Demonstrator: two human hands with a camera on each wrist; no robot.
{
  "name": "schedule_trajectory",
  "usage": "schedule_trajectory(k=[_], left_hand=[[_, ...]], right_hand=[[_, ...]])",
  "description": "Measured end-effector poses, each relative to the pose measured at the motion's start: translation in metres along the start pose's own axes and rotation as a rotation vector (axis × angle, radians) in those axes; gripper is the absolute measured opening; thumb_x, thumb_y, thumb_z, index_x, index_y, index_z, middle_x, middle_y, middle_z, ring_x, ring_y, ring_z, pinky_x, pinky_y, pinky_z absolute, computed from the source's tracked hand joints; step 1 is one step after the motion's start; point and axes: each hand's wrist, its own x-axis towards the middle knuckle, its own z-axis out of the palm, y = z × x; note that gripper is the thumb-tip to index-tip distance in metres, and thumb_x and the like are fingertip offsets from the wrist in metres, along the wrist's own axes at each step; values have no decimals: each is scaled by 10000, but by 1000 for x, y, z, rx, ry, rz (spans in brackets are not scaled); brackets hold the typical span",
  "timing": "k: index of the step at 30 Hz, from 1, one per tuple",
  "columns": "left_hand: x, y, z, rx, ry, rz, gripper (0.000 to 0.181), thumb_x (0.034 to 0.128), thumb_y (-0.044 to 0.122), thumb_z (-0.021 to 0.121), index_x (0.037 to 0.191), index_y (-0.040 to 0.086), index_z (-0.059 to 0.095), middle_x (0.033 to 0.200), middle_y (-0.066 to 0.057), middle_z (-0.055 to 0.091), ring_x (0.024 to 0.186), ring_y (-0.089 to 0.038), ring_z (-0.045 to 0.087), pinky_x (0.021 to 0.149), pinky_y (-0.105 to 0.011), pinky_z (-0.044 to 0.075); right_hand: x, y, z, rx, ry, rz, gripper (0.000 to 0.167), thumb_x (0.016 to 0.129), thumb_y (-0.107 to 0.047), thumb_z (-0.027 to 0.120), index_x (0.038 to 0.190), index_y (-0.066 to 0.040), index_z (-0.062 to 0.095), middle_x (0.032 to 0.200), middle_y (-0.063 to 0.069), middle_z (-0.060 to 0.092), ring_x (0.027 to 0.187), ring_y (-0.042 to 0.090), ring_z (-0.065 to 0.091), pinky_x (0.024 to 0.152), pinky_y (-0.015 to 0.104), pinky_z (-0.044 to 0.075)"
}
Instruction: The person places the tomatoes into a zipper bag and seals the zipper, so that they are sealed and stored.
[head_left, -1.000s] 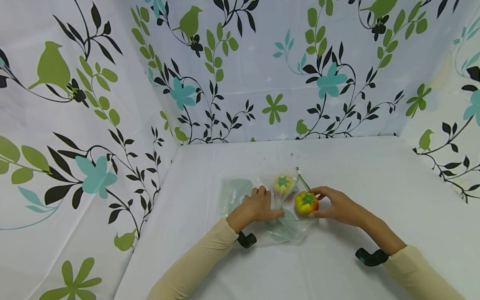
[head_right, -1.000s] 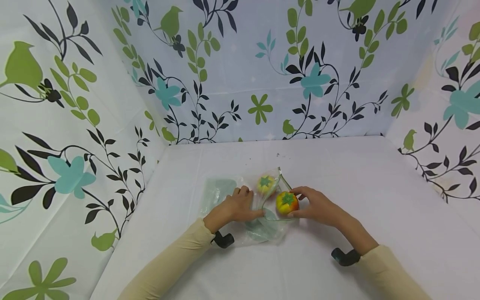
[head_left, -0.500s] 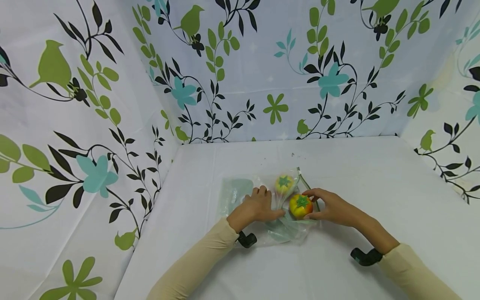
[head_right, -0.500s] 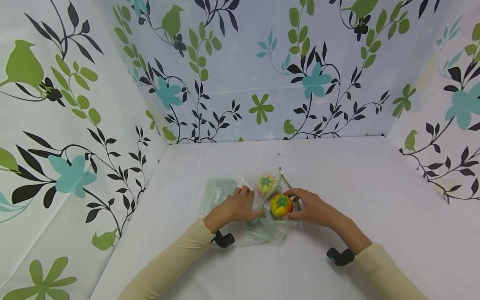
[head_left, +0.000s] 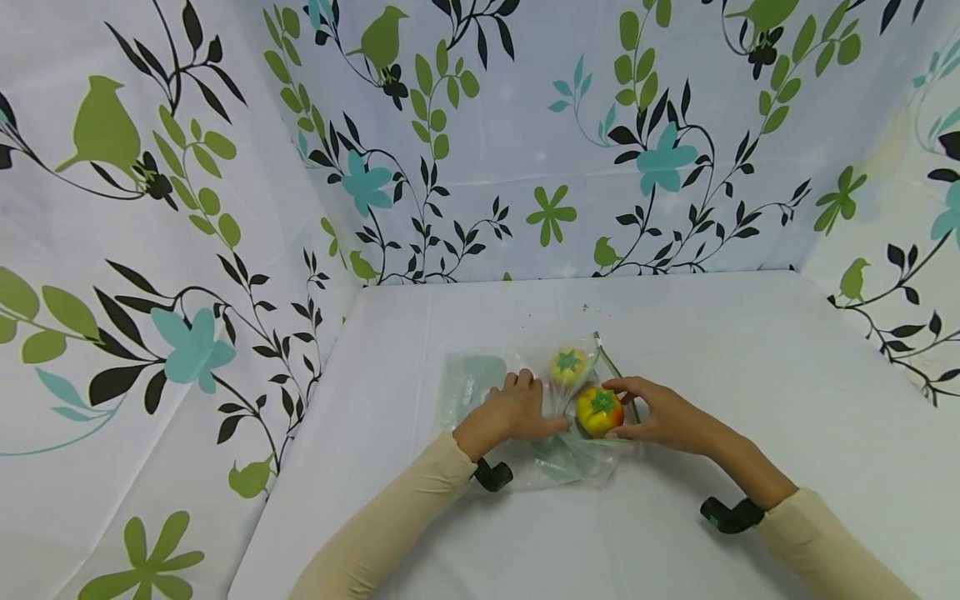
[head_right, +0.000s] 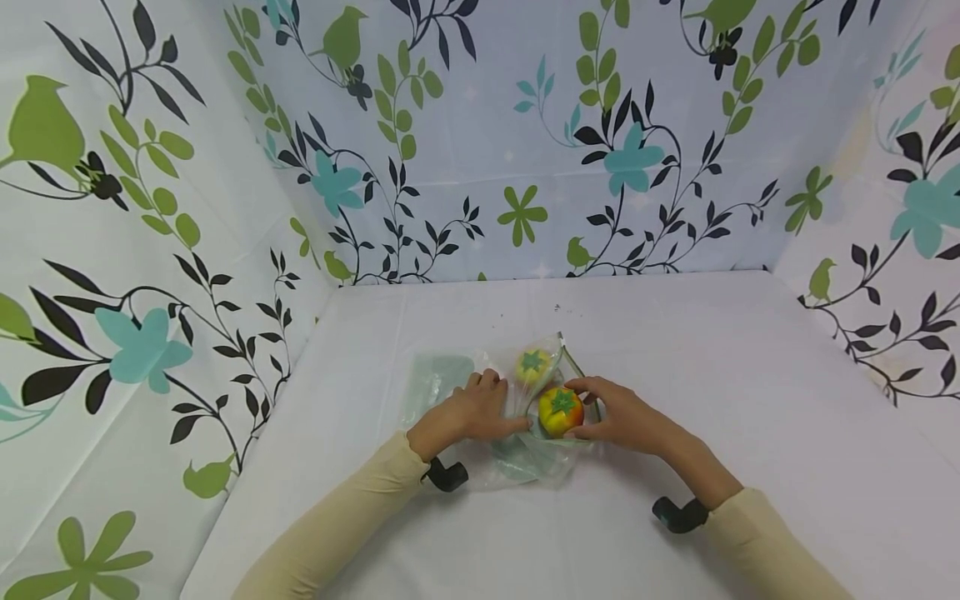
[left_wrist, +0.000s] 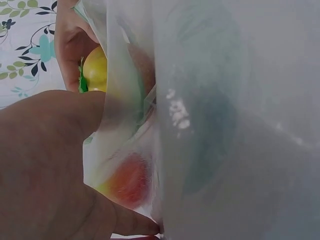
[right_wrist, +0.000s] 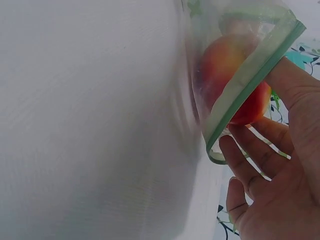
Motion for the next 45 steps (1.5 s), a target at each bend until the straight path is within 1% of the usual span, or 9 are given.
schedule_trajectory(k=[5, 9, 16, 20, 25, 28, 32, 38, 45], left_hand=[[4, 0, 0, 6, -17, 2, 963, 961, 774, 471, 1560, 21, 454, 1597, -143, 389, 1429, -310, 383, 1098, -581, 433], [7, -2, 0, 3, -40, 4, 980, 953, 802, 441, 1568, 39, 448, 1599, -141, 387, 1428, -306, 388, 1108, -587, 430], [2, -8, -7, -55, -53, 27, 1010, 912, 853, 467, 1520, 49, 511, 1527, -148, 444, 1322, -293, 465, 1043, -538, 488], [2, -13, -17, -22, -60, 54, 1044, 908, 868, 458, 1515, 20, 509, 1531, -167, 453, 1342, -313, 485, 1080, -502, 481], [7, -11, -43, 15, -19, 108, 954, 939, 786, 537, 1480, 0, 535, 1502, -183, 500, 1342, -338, 496, 1151, -495, 408], [16, -7, -58, -35, 8, 158, 831, 1000, 651, 584, 1527, 15, 489, 1544, -192, 465, 1383, -352, 470, 1166, -499, 394], [40, -3, -67, -130, 13, 258, 645, 1113, 400, 508, 1620, 30, 358, 1648, -202, 359, 1508, -355, 382, 1219, -490, 349], [79, 0, -65, -224, -4, 356, 520, 1154, 196, 387, 1644, 37, 318, 1692, -164, 337, 1589, -297, 288, 1274, -433, 269], [99, 10, -59, -246, 21, 420, 435, 1160, 150, 374, 1566, 16, 454, 1611, -151, 478, 1514, -284, 429, 1236, -402, 346]], right_hand=[[-8, 2, -3, 17, 47, 29, 730, 918, -376, 838, 1482, -19, 542, 1371, 146, 655, 1185, 314, 636, 1004, 605, 526], [-19, 4, -7, 5, 114, 99, 601, 986, -409, 756, 1445, -60, 587, 1359, 121, 672, 1195, 320, 647, 965, 616, 526], [-44, -7, -2, 54, 168, 234, 422, 1032, -423, 686, 1255, -69, 635, 1119, 38, 709, 1052, 230, 677, 817, 408, 557], [-57, -23, 12, 123, 123, 317, 490, 990, -498, 717, 1209, -73, 607, 998, 5, 666, 975, 180, 659, 740, 332, 541], [-64, -38, 29, 137, 128, 405, 576, 937, -580, 746, 1165, -78, 580, 886, -6, 644, 815, 158, 610, 667, 289, 503], [-67, -46, 35, 115, 165, 445, 616, 909, -591, 772, 1132, -63, 547, 842, 9, 623, 732, 167, 564, 624, 280, 470], [-70, -54, 40, 54, 182, 491, 676, 866, -629, 796, 1101, -54, 529, 830, 16, 602, 689, 163, 541, 606, 274, 449], [-71, -62, 51, 25, 179, 525, 607, 868, -659, 774, 986, -78, 643, 789, -25, 643, 672, 135, 576, 619, 286, 477], [-66, -61, 56, 138, 189, 525, 444, 947, -566, 737, 874, -130, 690, 671, -54, 656, 609, 124, 566, 585, 262, 454]])
